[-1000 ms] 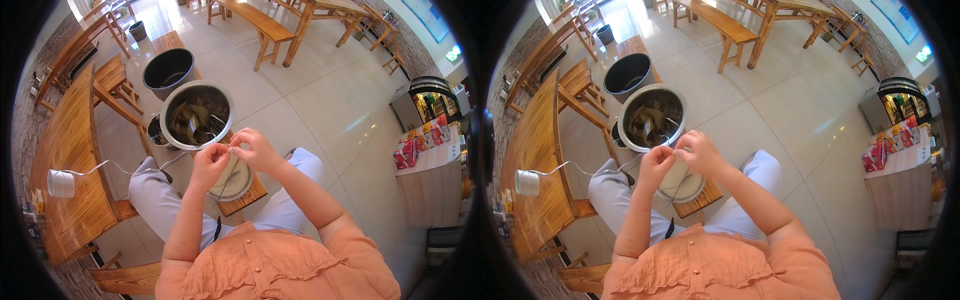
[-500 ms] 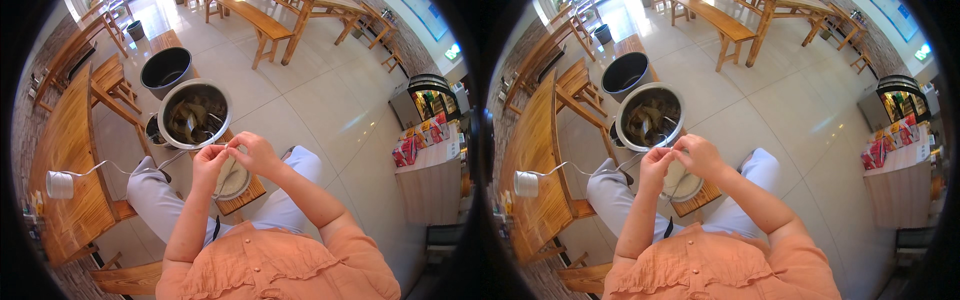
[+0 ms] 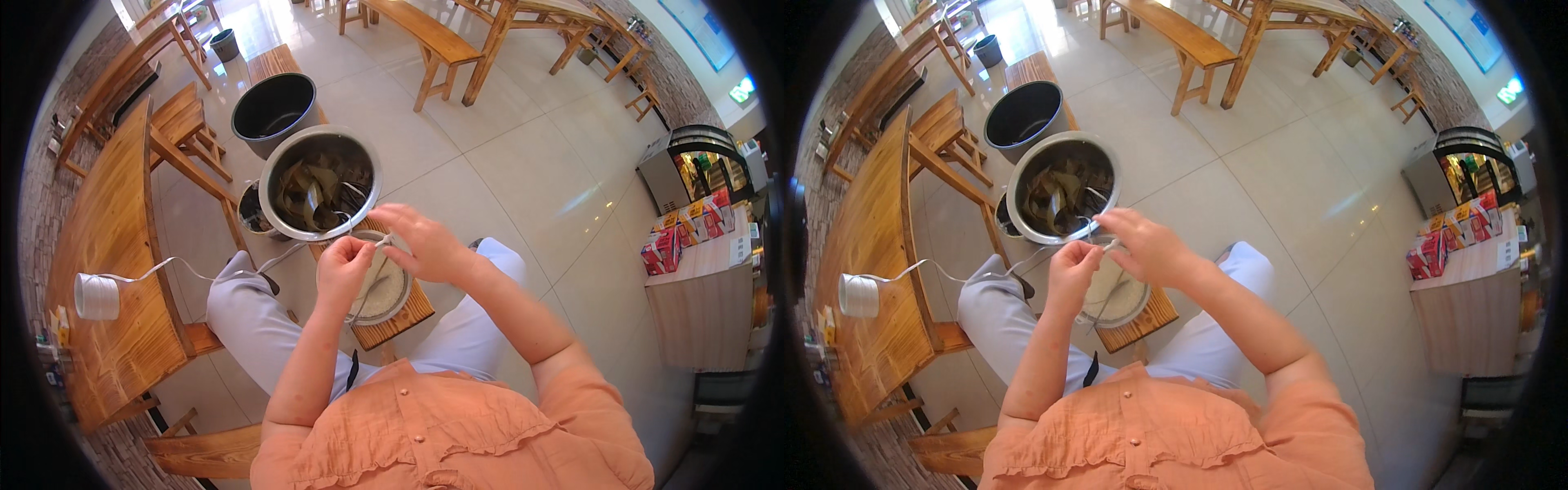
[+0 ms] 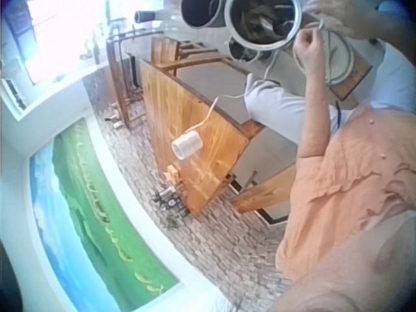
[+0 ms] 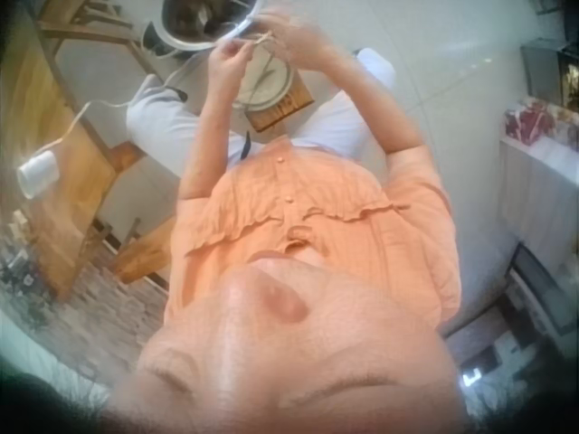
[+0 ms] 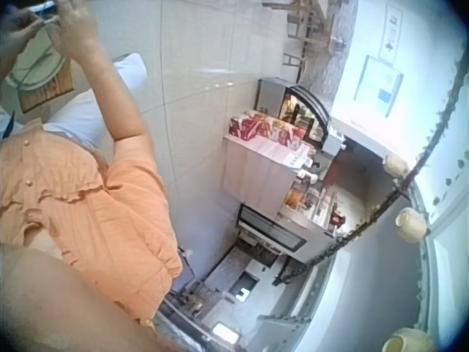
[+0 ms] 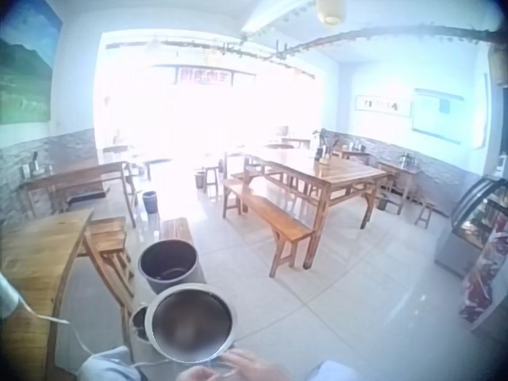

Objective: The person folds a leaf into a cone shape, fills it with white rice using a spoon, wraps the leaf over the top, and secures it by winding white string around the bundle.

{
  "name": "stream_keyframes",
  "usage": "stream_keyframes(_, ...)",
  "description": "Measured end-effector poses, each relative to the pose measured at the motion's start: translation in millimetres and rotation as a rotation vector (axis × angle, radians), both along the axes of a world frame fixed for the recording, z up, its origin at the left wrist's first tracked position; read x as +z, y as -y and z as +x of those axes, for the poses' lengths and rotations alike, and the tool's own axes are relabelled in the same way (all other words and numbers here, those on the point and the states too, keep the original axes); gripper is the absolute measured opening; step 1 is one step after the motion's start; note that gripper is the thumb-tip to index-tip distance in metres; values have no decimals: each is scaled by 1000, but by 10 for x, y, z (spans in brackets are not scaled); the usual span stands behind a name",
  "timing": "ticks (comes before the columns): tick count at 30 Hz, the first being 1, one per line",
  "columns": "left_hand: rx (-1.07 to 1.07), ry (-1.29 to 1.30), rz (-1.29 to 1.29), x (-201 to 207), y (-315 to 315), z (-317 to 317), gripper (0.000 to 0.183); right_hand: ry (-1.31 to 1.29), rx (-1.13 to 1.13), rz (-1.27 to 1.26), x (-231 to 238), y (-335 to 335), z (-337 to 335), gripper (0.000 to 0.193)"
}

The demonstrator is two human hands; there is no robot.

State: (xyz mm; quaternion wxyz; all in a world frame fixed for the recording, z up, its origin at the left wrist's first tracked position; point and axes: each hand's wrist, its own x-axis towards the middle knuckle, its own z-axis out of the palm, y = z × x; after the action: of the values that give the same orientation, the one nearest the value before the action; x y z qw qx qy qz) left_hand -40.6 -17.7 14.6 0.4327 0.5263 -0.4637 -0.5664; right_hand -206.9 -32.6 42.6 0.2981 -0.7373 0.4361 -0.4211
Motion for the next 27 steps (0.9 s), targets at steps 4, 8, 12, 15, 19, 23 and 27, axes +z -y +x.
stream_keyframes(4, -20, -9, -45, 70, 7, -73, 12, -525, 175, -280, -61, 60, -97, 11)
stream_keyframes(8, -107, 71, -146, 41, -17, -1, 8, -693, 282, -477, 23, 156, -228, 10)
stream_keyframes(12, -171, 78, -186, 68, -26, 40, 8, -710, 319, -543, 72, 272, -332, 10)
stream_keyframes(15, -212, -45, 24, 118, 46, 62, 11, -719, 315, -577, 79, 359, -342, 10)
stream_keyframes(19, -17, -539, 306, 162, 337, 90, 11, -491, 105, -383, -13, 434, -108, 16)
stream_keyframes(23, 215, -746, 235, 132, 549, 184, 8, 39, -8, 450, -119, 268, 313, 20)
stream_keyframes(27, 259, -807, 180, 132, 647, 233, 8, -70, 174, 601, -206, 293, 416, 17)
